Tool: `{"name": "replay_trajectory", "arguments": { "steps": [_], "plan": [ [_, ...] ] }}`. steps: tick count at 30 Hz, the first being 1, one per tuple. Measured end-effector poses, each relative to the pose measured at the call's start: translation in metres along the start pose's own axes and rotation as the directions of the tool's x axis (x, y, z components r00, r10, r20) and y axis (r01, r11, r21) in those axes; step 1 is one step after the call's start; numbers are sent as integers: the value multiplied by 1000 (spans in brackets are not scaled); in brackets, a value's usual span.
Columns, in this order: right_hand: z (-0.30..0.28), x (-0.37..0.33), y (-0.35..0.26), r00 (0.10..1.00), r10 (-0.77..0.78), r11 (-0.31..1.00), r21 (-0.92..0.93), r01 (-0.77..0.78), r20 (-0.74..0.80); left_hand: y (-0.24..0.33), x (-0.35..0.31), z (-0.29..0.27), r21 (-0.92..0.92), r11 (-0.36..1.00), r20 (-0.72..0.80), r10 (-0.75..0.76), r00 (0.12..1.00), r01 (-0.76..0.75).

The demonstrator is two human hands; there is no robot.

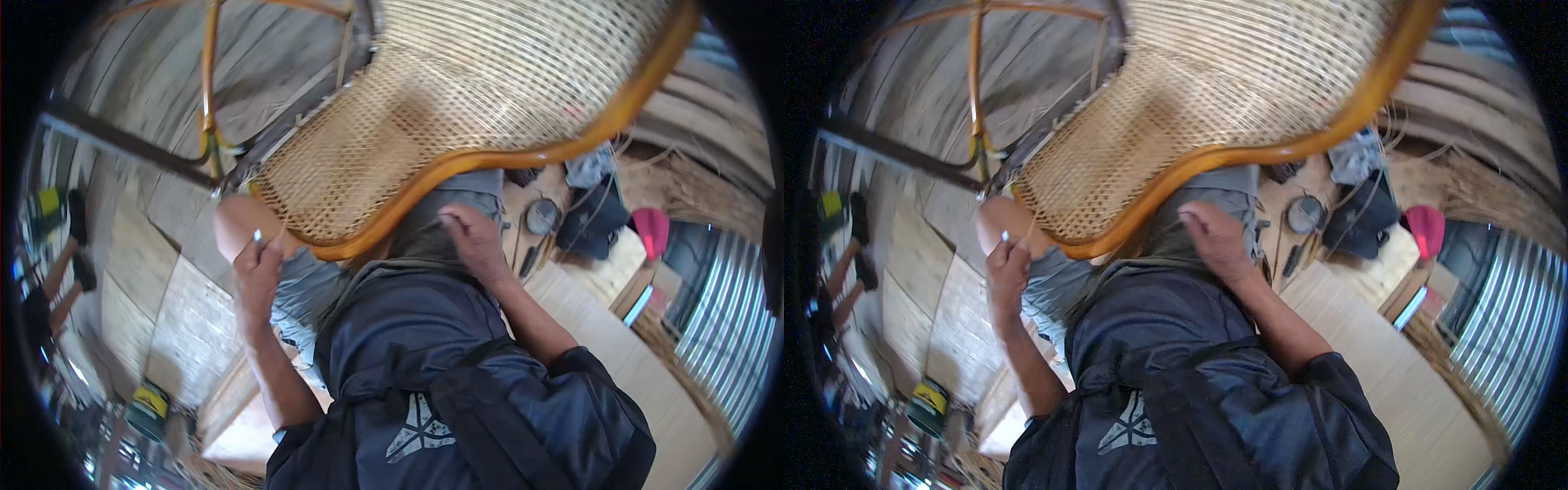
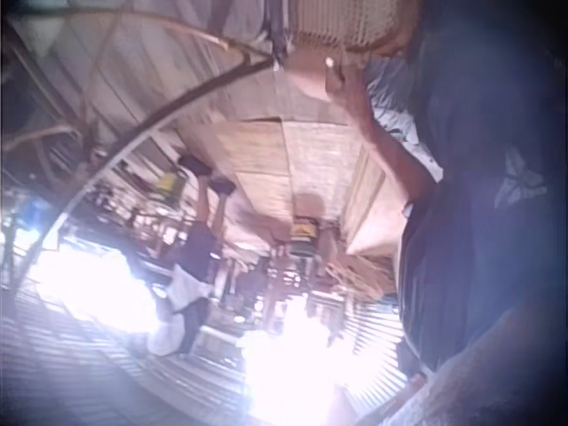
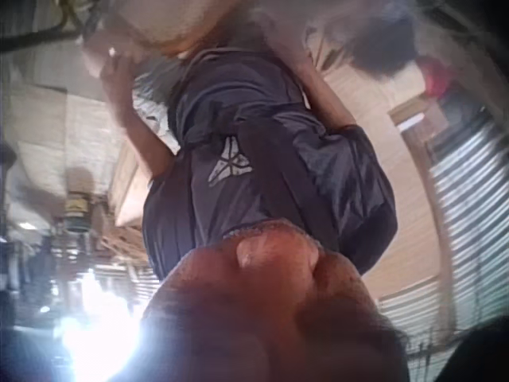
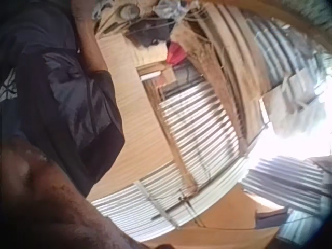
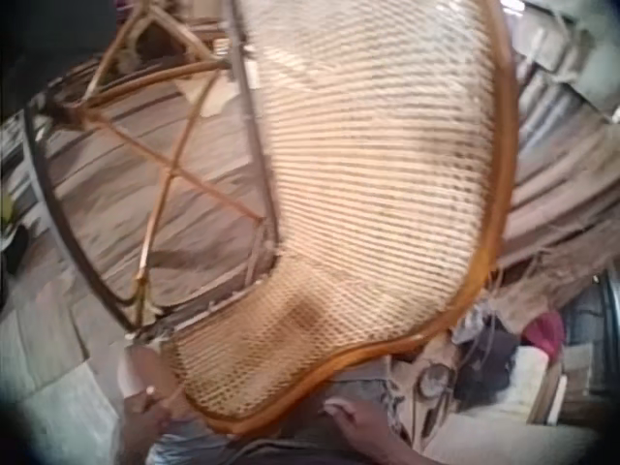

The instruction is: Weaving the rattan seat of a chair using narrow rattan strips.

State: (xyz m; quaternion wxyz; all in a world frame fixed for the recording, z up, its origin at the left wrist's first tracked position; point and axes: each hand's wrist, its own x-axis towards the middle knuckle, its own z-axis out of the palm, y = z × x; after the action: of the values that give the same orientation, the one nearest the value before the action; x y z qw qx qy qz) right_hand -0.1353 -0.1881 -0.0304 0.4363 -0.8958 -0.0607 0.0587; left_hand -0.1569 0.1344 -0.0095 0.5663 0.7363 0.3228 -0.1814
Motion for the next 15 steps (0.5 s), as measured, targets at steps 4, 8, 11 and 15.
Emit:
{"name": "replay_trajectory", "arguments": {
  "steps": [4, 8, 11, 15],
  "plan": [
    [-68, -60, 103, 811, 537, 841, 227, -491, -233, 19, -22, 2, -141, 990, -37, -15, 999, 9],
    [-126, -117, 193, 663, 518, 817, 83, -571, -541, 35, -45, -4, -612, 762, 46, 303, 952, -213],
    [-137, -133, 233, 495, 549, 752, 141, -644, -673, 46, -54, 13, -573, 798, 72, 276, 958, -187],
    [-136, -76, 209, 708, 431, 650, -351, -674, -560, 39, -50, 48, 67, 917, 273, 363, 891, -394]
  ]
}}
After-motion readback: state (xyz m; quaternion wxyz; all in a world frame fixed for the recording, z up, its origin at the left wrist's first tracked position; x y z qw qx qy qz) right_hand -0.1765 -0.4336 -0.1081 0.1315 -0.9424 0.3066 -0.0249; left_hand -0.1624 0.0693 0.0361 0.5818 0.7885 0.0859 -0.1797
